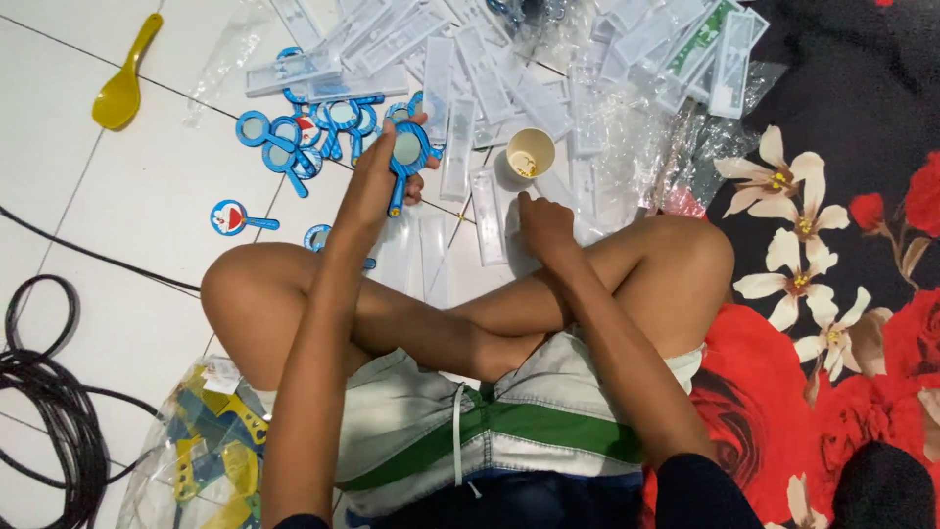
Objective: Assembling small plastic character components into finished merchandise while sitting on the floor.
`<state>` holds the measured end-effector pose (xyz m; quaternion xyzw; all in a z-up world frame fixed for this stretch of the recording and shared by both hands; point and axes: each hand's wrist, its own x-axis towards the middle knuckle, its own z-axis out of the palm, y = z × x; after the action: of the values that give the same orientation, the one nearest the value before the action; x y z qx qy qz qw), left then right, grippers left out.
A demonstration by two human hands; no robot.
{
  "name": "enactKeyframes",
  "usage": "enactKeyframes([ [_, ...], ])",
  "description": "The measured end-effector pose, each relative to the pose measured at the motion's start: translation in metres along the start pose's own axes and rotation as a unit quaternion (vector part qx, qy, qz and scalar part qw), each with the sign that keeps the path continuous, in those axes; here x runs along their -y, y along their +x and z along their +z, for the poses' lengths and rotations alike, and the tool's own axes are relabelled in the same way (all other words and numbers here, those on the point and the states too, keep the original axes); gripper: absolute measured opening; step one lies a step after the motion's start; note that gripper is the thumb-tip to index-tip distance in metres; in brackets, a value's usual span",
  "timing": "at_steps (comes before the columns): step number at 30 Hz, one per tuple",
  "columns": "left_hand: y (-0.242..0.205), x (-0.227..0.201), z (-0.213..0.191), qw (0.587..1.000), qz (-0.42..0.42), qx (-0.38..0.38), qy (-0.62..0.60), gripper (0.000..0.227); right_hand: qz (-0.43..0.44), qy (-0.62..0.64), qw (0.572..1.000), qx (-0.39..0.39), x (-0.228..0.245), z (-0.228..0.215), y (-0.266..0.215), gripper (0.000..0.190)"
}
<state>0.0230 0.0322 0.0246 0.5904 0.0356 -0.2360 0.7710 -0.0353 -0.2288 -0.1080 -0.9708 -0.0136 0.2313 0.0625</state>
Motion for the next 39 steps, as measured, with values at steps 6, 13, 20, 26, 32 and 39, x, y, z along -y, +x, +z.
enactKeyframes([
  [6,0.029,0.086,-0.022,0.972,-0.081,-0.057,-0.214,0.063,-0.017,0.199,0.98,-0.016,0.015,-0.046,-0.015,0.032],
  [13,0.041,0.115,0.004,0.973,-0.091,-0.077,-0.2,0.062,-0.197,0.518,0.819,-0.145,0.044,-0.086,-0.049,0.035],
  [20,0.021,0.098,0.04,0.986,-0.101,-0.033,-0.128,0.063,-0.185,0.62,0.737,-0.195,0.065,-0.064,-0.031,0.021],
  [26,0.043,0.131,0.018,0.981,-0.059,-0.029,-0.184,0.061,-0.261,0.507,0.788,-0.232,0.077,-0.059,-0.034,0.025],
  [32,0.036,0.126,0.023,0.965,-0.069,-0.005,-0.253,0.059,-0.256,0.476,0.811,-0.223,0.063,-0.065,-0.026,0.029],
  [39,0.036,0.128,0.021,0.985,-0.048,-0.014,-0.167,0.055,-0.213,0.54,0.787,-0.208,0.069,-0.051,-0.025,0.014],
])
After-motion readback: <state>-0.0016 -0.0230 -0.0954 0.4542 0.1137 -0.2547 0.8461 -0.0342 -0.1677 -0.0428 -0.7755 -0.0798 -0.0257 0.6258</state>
